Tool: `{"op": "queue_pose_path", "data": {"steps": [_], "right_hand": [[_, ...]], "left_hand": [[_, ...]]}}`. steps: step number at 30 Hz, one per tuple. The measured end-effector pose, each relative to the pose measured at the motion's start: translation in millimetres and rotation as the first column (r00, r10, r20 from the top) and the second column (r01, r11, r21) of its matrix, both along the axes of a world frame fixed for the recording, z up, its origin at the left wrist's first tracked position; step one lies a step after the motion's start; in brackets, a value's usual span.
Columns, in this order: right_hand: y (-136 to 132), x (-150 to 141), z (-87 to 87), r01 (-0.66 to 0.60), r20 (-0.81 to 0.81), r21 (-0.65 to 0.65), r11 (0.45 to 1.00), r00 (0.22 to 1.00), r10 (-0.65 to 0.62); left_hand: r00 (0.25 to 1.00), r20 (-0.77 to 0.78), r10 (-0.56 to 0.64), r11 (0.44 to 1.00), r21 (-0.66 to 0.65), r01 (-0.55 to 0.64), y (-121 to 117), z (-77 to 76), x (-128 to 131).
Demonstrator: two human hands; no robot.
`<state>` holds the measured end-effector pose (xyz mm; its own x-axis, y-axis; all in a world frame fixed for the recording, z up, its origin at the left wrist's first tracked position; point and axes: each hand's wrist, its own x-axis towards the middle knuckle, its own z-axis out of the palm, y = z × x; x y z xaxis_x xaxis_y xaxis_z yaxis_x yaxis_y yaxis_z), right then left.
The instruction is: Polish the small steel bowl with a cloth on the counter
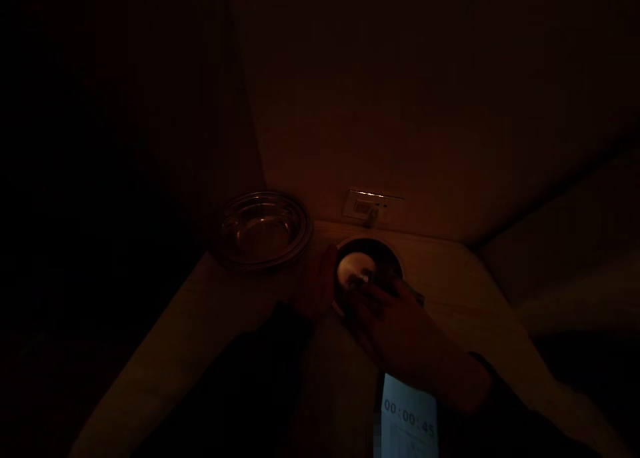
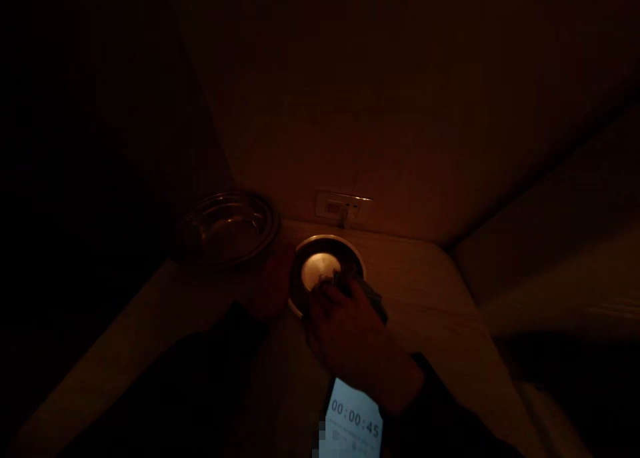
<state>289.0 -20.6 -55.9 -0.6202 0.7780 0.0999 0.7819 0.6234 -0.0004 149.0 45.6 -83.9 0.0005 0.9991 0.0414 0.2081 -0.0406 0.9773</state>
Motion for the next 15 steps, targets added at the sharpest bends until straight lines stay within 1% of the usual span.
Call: {"op": "queue_pose_path", "data": {"steps": [3, 5, 9, 11, 15], "right_hand": [[-0.1, 0.4, -1.5, -0.015, -0.014, 0.017, 1.000, 1.000, 0.016], [-0.2, 0.5, -2.3, -0.022, -0.018, 0.036, 0.999, 1.000, 0.022], [-0.9, 0.9, 0.3, 0.001, 0.018, -0.020, 1.000, 1.000, -0.001], [-1.2, 0.7, 1.2, 0.004, 0.018, -0.032, 0.999, 1.000, -0.003], [-0.9, 0.0, -2.4, -0.010, -0.018, -0.008, 1.000, 1.000, 0.010]], "left_hand": [[0.998, 0.028, -0.062, 0.998, -0.031, 0.062, 0.2, -1.3, 0.0], [0.998, 0.034, -0.060, 0.997, -0.046, 0.062, 0.7, -2.2, 0.0], [0.997, 0.049, -0.063, 0.996, -0.063, 0.066, 1.3, -2.5, 0.3], [0.997, 0.032, -0.065, 0.996, -0.055, 0.067, 0.8, -0.8, 0.6], [0.998, -0.034, -0.049, 0.997, -0.062, 0.047, 0.6, 3.1, -0.5]]}}
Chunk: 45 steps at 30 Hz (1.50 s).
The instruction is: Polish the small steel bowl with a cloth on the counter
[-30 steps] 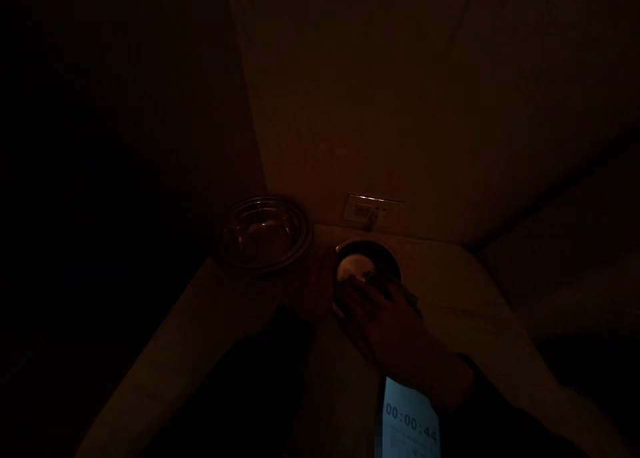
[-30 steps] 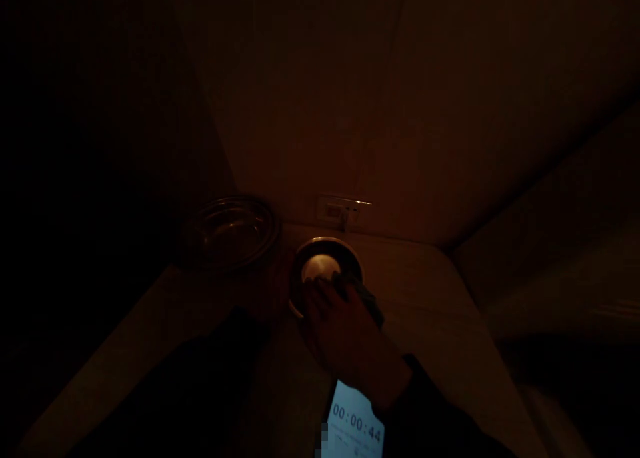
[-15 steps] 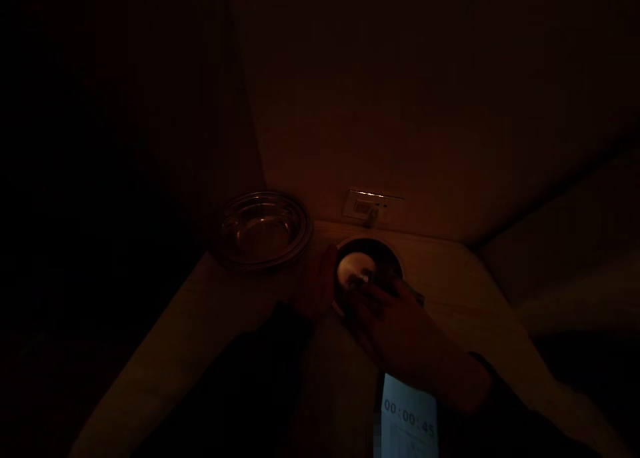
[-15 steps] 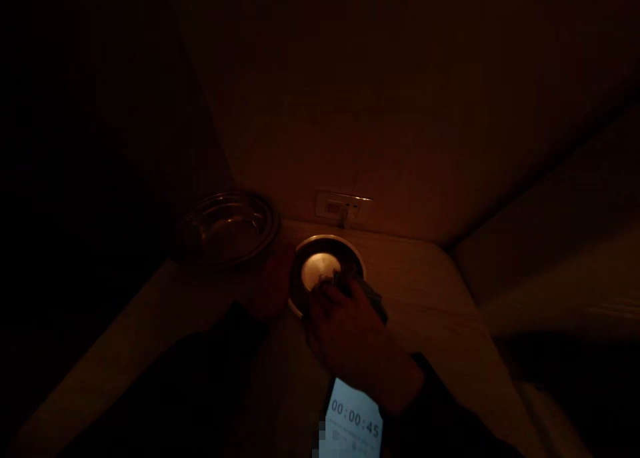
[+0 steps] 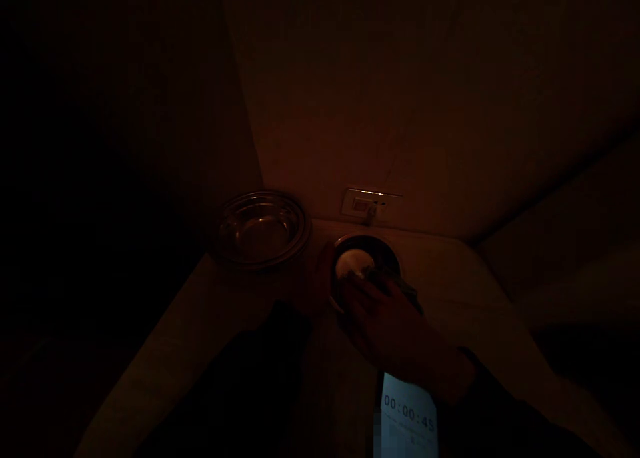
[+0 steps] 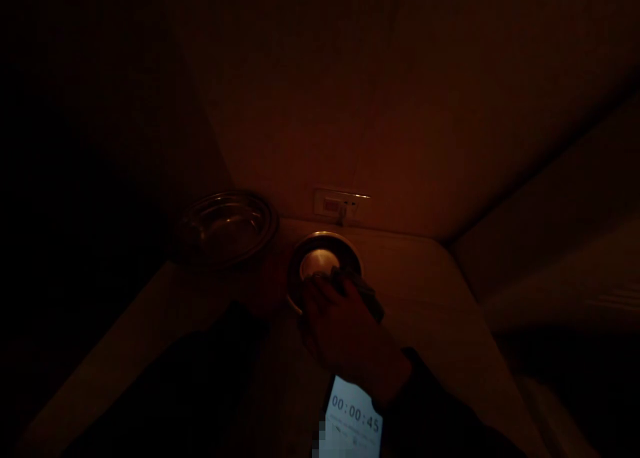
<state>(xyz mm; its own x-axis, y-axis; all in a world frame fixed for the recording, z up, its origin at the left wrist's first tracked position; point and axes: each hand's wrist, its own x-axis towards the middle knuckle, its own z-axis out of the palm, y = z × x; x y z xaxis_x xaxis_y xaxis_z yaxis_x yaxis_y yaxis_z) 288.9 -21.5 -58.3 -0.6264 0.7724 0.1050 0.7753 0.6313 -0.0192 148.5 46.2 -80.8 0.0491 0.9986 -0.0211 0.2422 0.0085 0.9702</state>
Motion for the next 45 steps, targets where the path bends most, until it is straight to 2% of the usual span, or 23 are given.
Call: {"op": "queue_pose_path", "data": {"steps": [5, 9, 14, 18, 23, 27, 34, 37, 41, 45], "right_hand": [[1, 3, -2.4, -0.005, -0.024, -0.020, 1.000, 1.000, 0.005], [0, 7, 0.4, -0.013, -0.031, -0.024, 1.000, 0.999, 0.012], [-6, 18, -1.9, -0.032, -0.010, -0.002, 0.999, 0.999, 0.032], [-13, 25, -3.7, -0.074, 0.025, 0.005, 0.997, 0.997, 0.074], [-15, 4, -2.7, -0.096, 0.026, -0.053, 0.994, 0.995, 0.097], [-16, -11, -6.2, -0.101, -0.009, -0.050, 0.994, 0.995, 0.100], [-21, 14, -0.5, -0.072, 0.163, 0.018, 0.997, 0.984, 0.068], [-19, 10, 0.0, -0.092, 0.153, -0.007, 0.996, 0.984, 0.092], [-15, -11, -7.7, -0.057, 0.073, -0.012, 0.998, 0.996, 0.058], [-16, -9, -7.9, -0.076, 0.137, 0.010, 0.997, 0.988, 0.074]], "left_hand": [[0.992, 0.048, -0.117, 0.993, 0.014, 0.117, 7, -3.3, -6], [0.982, 0.128, -0.136, 0.991, 0.000, 0.137, 8, -7.0, -11], [0.988, 0.093, -0.121, 0.979, 0.173, 0.104, -10, -7.5, -16], [0.991, 0.013, -0.131, 0.960, 0.250, 0.123, -24, -11.3, -18], [0.998, -0.055, -0.036, 0.928, 0.369, 0.054, -24, -24.6, -16], [0.999, -0.032, -0.034, 0.944, 0.328, 0.043, -19, -26.0, -19], [0.993, 0.003, -0.121, 0.962, 0.245, 0.117, -19, -14.3, -19], [0.994, 0.024, -0.107, 0.970, 0.223, 0.099, -19, -14.7, -17], [0.997, 0.012, -0.077, 0.966, 0.250, 0.072, -17, -17.6, -20], [0.993, 0.009, -0.122, 0.953, 0.282, 0.114, -14, -19.1, -24]]}}
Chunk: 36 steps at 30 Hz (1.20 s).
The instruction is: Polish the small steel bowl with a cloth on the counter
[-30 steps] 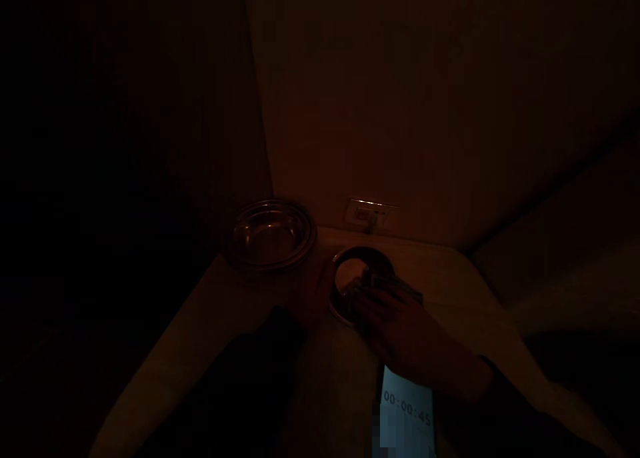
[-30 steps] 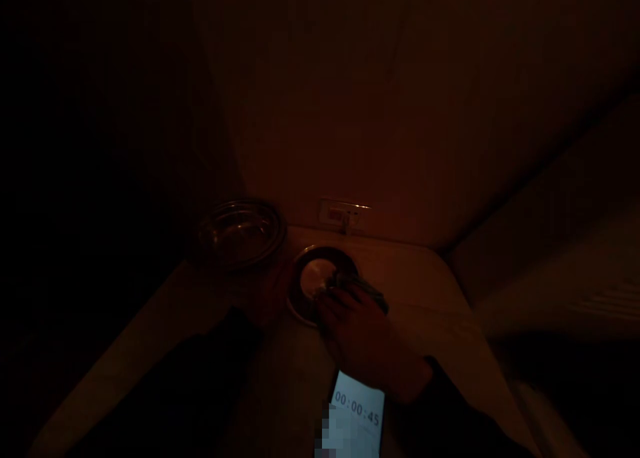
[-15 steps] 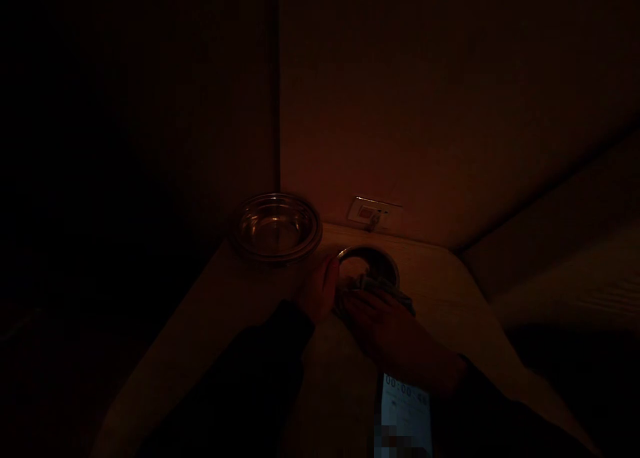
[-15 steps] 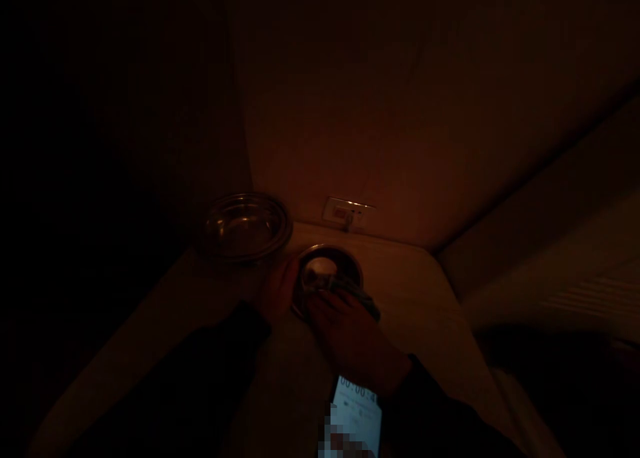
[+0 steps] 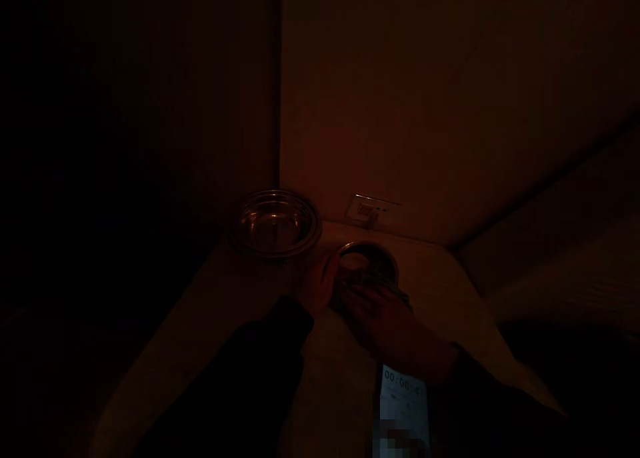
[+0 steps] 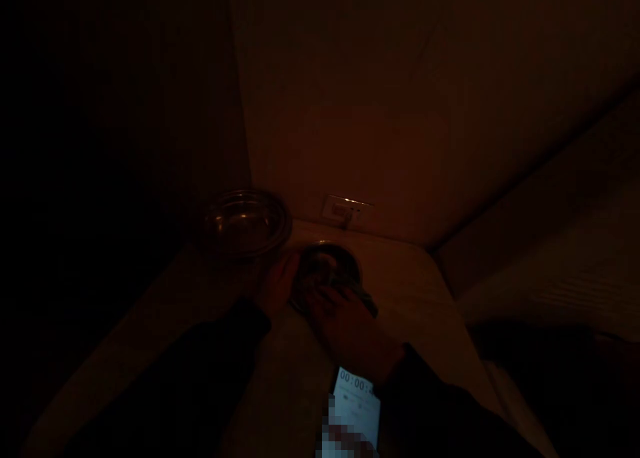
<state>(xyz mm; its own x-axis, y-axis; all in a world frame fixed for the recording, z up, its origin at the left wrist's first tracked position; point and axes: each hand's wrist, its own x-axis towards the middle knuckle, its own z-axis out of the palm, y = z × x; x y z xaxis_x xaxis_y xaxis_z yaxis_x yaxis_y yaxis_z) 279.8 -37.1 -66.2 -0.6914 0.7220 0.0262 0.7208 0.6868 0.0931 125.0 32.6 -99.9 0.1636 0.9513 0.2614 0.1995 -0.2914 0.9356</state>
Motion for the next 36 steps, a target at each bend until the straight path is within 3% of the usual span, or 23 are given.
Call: {"op": "queue_pose_path", "data": {"steps": [6, 10, 15, 25, 29, 32, 36], "right_hand": [[-3, 18, 14.0, -0.009, 0.088, -0.001, 1.000, 0.996, 0.010], [1, 3, 11.9, 0.013, -0.010, -0.066, 0.998, 1.000, -0.013], [6, -16, 3.2, 0.055, -0.133, -0.055, 0.997, 0.989, -0.062], [-1, 16, 15.3, -0.014, 0.070, -0.030, 0.999, 0.997, 0.016], [4, -6, 8.5, 0.029, -0.053, -0.063, 0.998, 0.998, -0.033], [8, -28, 1.9, 0.139, -0.184, -0.054, 0.989, 0.972, -0.146], [6, -25, 4.4, 0.120, -0.134, -0.034, 0.992, 0.983, -0.123]], "left_hand": [[0.998, -0.031, -0.048, 0.999, 0.018, 0.049, 0, -0.5, 4], [0.999, -0.022, -0.036, 0.999, 0.009, 0.036, 0, 1.4, 5], [1.000, 0.006, 0.017, 0.999, -0.040, -0.017, 1, 0.9, 2], [1.000, 0.002, -0.007, 1.000, -0.017, 0.007, -1, 3.8, 4], [0.998, -0.017, 0.061, 0.997, -0.036, -0.061, -1, 4.6, 5], [0.990, -0.017, 0.138, 0.990, -0.040, -0.139, 1, 4.8, 4], [0.989, -0.018, 0.147, 0.987, -0.059, -0.148, 3, 4.3, 1]]}}
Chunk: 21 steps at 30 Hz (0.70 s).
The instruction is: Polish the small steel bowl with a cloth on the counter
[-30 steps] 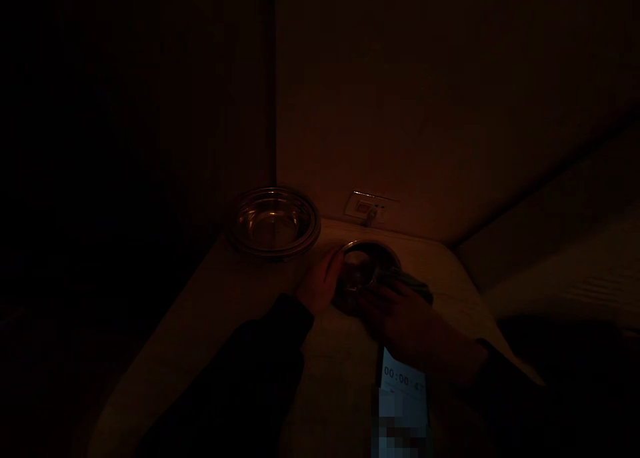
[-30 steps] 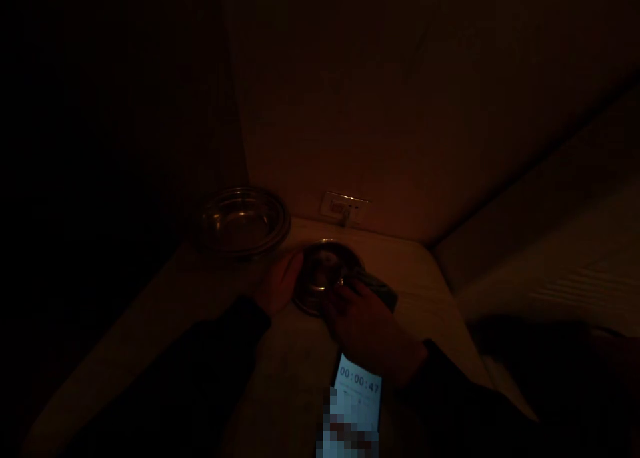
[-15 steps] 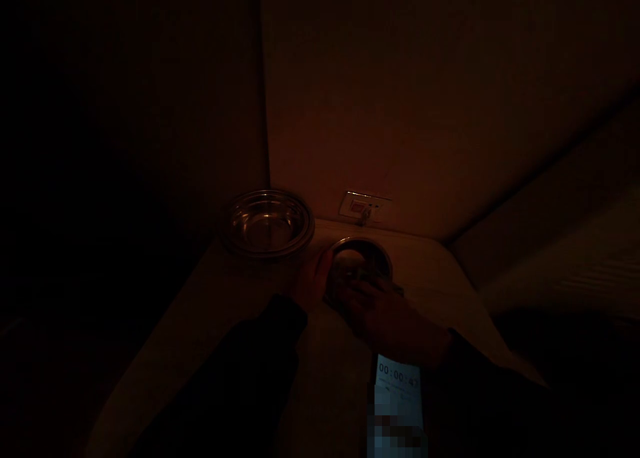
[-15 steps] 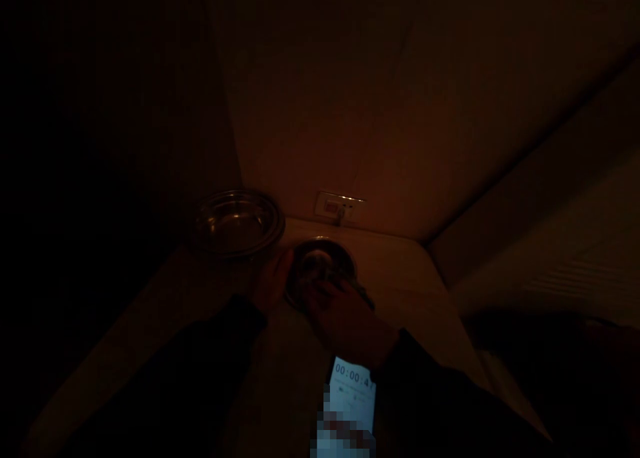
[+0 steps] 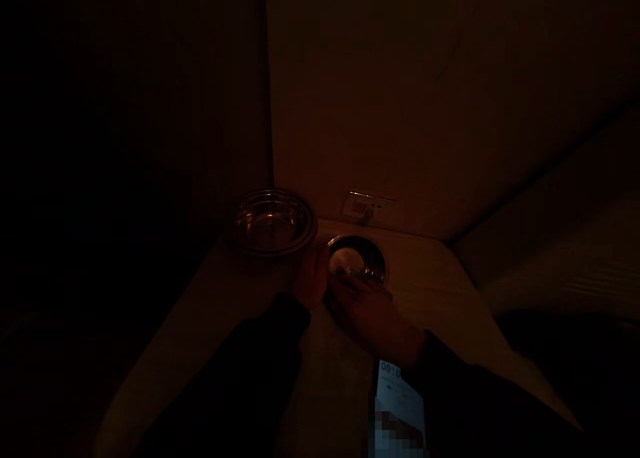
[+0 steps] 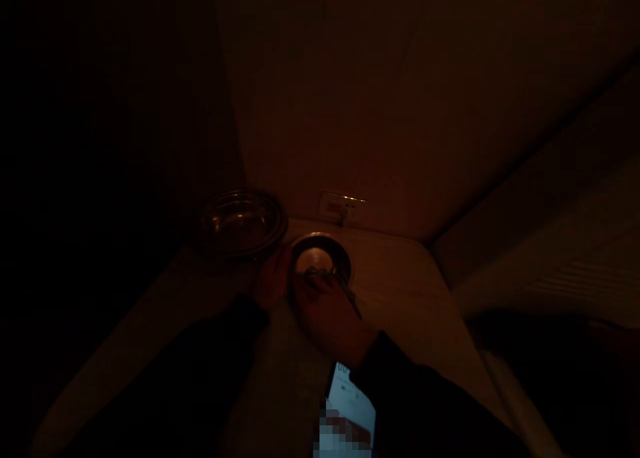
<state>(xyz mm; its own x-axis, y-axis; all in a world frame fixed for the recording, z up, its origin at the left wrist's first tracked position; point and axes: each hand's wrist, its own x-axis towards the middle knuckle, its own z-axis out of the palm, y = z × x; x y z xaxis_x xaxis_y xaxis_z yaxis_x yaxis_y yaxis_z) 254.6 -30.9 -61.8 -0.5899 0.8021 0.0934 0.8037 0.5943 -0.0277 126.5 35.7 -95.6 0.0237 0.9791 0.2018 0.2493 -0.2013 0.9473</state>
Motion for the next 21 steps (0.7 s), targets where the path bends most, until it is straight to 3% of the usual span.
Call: {"op": "queue_pose_path", "data": {"steps": [5, 12, 21], "right_hand": [[-4, 23, 11.2, -0.077, 0.136, -0.059, 0.995, 0.987, 0.085], [0, -7, -0.7, 0.054, 0.004, 0.004, 0.999, 0.999, -0.054], [-3, 28, 4.8, -0.148, 0.196, 0.025, 0.989, 0.971, 0.140]], "left_hand": [[0.996, 0.007, -0.084, 0.996, 0.017, 0.084, 1, -1.4, 2], [1.000, -0.014, -0.007, 1.000, -0.020, 0.007, 0, 3.4, 1], [0.994, -0.034, -0.099, 0.995, 0.019, 0.100, 5, 2.5, -5]]}}
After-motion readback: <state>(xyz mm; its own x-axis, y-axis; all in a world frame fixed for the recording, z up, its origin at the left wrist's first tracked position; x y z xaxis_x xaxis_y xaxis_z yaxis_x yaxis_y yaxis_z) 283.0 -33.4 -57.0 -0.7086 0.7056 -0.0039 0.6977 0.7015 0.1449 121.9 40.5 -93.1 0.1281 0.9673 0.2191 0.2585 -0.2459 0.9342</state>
